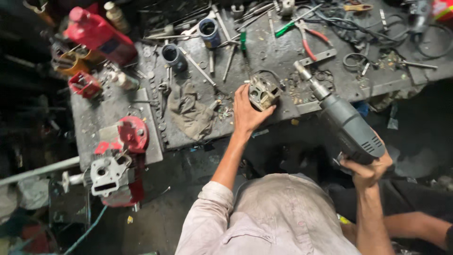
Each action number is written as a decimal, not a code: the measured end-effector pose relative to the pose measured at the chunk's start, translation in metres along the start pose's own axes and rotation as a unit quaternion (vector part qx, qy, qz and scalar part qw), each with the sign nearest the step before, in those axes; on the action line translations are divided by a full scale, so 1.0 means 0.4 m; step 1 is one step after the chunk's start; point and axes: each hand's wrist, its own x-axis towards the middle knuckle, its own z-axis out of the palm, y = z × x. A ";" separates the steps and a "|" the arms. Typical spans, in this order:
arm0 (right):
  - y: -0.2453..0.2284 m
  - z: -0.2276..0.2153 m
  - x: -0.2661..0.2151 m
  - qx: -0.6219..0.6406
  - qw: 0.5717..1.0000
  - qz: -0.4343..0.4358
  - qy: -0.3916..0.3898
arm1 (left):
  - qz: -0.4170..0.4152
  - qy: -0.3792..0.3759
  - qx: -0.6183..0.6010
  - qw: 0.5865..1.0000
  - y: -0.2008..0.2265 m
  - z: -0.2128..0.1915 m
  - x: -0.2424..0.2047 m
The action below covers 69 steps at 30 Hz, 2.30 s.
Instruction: The person uses a handheld rotary tool to grind and deburr a metal engine block component on a cluttered workbench. They reposition the part multiple times to access different surfaces and inspect the finished areas by hand.
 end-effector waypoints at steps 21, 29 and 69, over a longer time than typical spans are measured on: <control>-0.061 0.032 -0.133 -0.070 0.991 0.114 -0.015 | -0.099 -0.083 -0.312 0.941 -0.032 0.051 0.026; -0.228 0.092 -0.013 -0.288 0.949 0.062 -0.115 | -0.009 -0.034 -0.136 0.990 -0.066 0.089 0.006; -0.066 -0.191 -0.048 0.032 0.968 0.235 -0.083 | -0.021 -0.091 -0.145 0.985 -0.072 0.044 0.095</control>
